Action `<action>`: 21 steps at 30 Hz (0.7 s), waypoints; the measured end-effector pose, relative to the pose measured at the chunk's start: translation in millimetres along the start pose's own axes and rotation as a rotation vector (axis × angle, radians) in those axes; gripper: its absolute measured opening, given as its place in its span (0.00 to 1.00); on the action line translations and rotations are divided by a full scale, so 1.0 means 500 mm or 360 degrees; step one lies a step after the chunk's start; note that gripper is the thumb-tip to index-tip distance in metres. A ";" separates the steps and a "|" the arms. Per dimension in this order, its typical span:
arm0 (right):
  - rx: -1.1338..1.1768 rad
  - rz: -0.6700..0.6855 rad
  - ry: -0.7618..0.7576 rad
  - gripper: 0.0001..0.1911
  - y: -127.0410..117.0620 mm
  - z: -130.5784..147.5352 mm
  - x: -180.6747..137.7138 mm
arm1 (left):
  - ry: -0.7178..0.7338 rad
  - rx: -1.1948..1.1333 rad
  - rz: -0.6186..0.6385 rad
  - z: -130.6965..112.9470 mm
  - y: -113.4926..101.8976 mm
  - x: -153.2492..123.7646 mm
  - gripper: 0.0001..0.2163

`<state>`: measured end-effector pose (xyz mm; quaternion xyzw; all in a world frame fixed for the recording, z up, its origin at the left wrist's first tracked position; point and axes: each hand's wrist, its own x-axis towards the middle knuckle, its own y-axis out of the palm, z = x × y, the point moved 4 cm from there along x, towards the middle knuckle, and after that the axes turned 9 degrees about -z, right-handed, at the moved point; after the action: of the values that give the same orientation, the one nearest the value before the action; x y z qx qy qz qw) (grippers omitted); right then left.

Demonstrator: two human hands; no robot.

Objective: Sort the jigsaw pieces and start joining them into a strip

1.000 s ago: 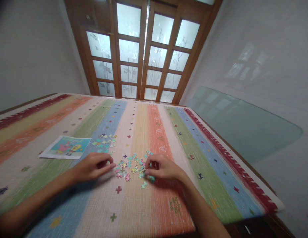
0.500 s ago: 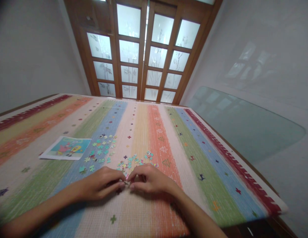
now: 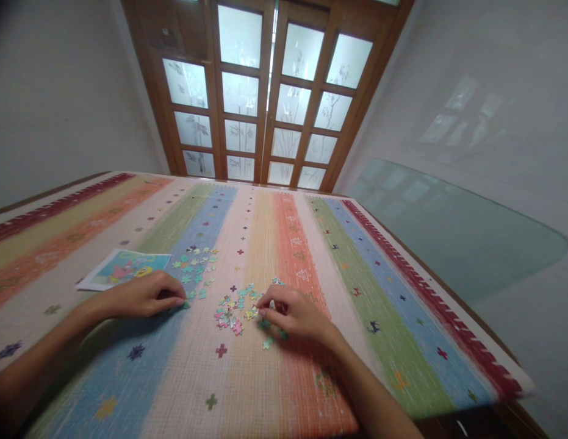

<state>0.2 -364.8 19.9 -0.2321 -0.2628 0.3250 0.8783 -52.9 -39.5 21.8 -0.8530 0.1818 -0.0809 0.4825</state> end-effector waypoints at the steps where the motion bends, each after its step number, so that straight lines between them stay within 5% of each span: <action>1: -0.0020 -0.0009 0.0006 0.06 -0.003 0.000 0.000 | -0.0015 -0.0013 0.0015 0.002 0.004 0.000 0.15; 21: -0.0204 -0.0378 -0.0010 0.09 -0.078 -0.003 -0.001 | -0.0073 0.0141 -0.0071 -0.005 0.004 0.007 0.14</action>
<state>18.1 -392.3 41.3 -0.2539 -0.3115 0.2019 0.8932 -50.9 -43.8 21.0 -0.8362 0.1479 -0.0800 0.5220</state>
